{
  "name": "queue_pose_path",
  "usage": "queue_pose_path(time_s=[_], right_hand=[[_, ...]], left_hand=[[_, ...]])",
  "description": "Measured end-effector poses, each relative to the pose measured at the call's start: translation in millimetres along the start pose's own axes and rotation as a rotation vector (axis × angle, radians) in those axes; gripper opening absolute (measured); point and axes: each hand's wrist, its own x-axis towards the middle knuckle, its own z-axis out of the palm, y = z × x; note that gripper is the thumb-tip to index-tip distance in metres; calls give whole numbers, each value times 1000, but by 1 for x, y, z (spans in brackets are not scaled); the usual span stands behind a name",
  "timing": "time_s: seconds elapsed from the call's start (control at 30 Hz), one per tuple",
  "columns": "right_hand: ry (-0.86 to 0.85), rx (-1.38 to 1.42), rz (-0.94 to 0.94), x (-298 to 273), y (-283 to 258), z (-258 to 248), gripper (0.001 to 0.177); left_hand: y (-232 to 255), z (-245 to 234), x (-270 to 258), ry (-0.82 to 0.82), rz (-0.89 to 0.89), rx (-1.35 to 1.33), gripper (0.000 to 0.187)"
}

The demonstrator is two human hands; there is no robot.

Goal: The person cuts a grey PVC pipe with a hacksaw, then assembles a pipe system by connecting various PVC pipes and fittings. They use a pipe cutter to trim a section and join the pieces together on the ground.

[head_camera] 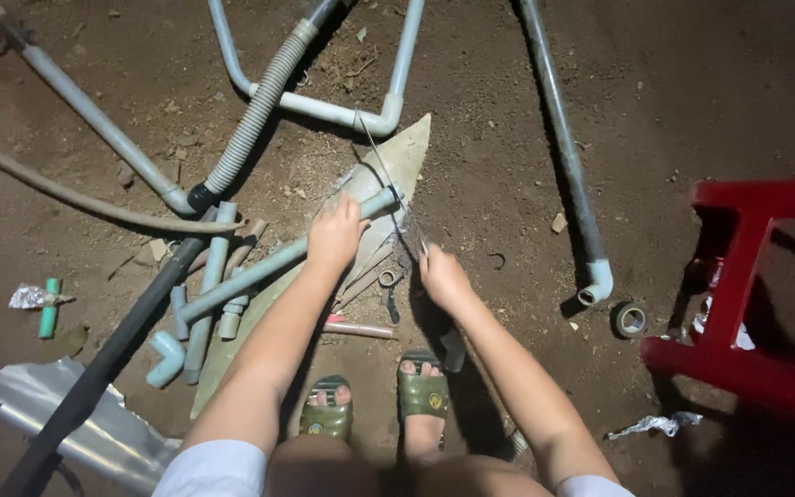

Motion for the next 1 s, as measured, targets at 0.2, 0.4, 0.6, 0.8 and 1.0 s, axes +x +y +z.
queue_pose_path(time_s=[0.2, 0.4, 0.6, 0.8, 1.0], right_hand=[[-70, -3, 111, -73, 66, 23, 39], [-113, 20, 183, -109, 66, 8, 40], [-106, -10, 144, -93, 50, -17, 39], [-62, -1, 42, -6, 22, -8, 41], [-28, -66, 19, 17, -3, -10, 42]], left_hand=[[2, -13, 8, -28, -29, -12, 56], [5, -18, 7, -37, -23, -5, 54], [5, -17, 10, -31, -40, -12, 54], [7, -9, 5, -22, -33, 16, 58], [7, -11, 8, -1, -39, 16, 58]])
